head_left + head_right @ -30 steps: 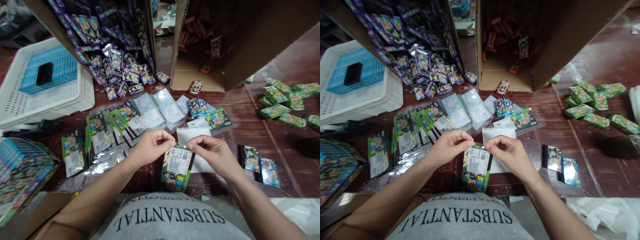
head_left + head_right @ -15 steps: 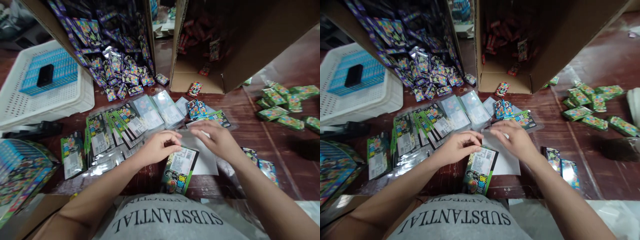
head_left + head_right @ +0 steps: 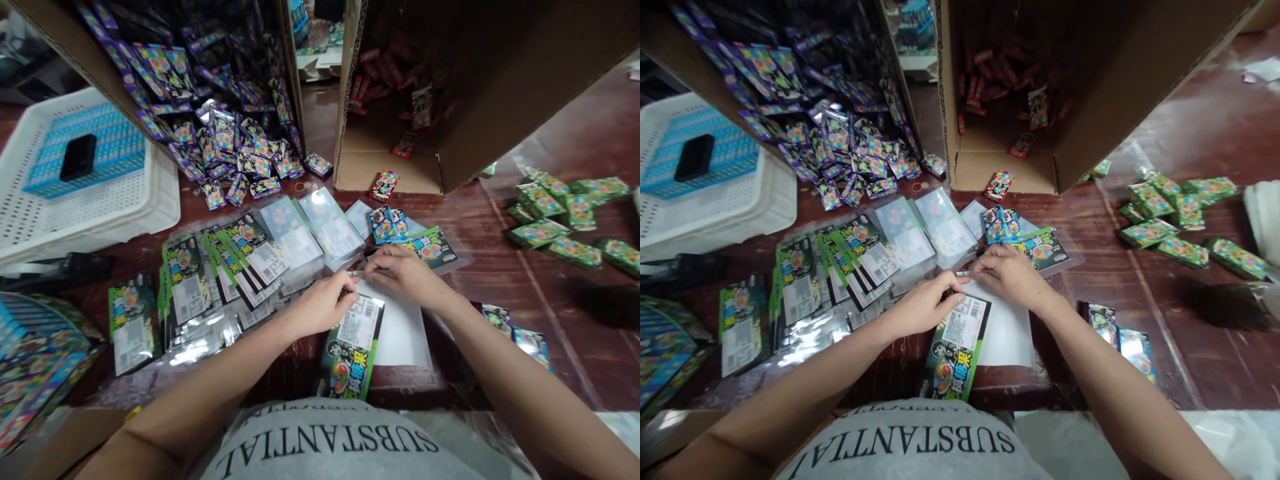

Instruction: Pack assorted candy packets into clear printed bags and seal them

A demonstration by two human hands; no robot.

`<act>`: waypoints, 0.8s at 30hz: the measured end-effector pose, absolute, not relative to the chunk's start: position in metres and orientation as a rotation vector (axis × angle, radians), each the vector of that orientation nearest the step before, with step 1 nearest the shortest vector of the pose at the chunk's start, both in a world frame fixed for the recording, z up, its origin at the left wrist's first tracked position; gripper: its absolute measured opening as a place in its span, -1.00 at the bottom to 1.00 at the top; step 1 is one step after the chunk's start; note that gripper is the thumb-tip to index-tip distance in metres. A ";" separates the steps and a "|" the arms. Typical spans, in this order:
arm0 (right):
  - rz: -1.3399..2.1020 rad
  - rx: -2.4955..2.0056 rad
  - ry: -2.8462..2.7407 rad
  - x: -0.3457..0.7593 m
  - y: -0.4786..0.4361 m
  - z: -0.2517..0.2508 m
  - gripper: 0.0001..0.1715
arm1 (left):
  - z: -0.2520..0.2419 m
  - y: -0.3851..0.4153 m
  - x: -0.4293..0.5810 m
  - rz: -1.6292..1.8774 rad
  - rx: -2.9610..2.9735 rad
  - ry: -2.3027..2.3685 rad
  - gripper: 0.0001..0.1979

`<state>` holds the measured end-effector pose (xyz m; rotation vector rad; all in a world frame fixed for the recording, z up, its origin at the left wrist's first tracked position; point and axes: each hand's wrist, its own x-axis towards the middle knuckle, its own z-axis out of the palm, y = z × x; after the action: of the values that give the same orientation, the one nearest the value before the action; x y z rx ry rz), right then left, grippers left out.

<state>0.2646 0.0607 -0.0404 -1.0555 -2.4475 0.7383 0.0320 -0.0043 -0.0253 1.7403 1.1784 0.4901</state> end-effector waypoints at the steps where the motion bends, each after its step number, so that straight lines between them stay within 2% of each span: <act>1: 0.776 -1.029 -2.383 0.263 0.062 -0.038 -0.86 | -0.025 -0.004 0.032 0.483 1.747 1.174 -0.93; 6: 0.783 -1.065 -2.411 0.247 0.068 -0.034 -0.90 | -0.027 -0.004 0.032 0.479 1.776 1.206 -0.91; 11: 0.666 -1.178 -2.546 0.241 0.067 -0.037 -0.71 | -0.026 -0.003 0.033 0.449 1.782 1.239 -0.91; 19: 0.484 -1.026 -2.739 0.244 0.068 -0.037 -0.85 | -0.024 -0.013 0.035 0.590 1.765 1.271 -0.91; 24: 0.509 -0.950 -2.727 0.250 0.064 -0.038 -0.77 | -0.027 -0.015 0.035 0.609 1.829 1.324 -0.92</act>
<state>0.2501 0.0642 -0.0380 -0.9503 -2.7270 0.5093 0.0352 -0.0153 -0.0270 1.8288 1.3243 0.6088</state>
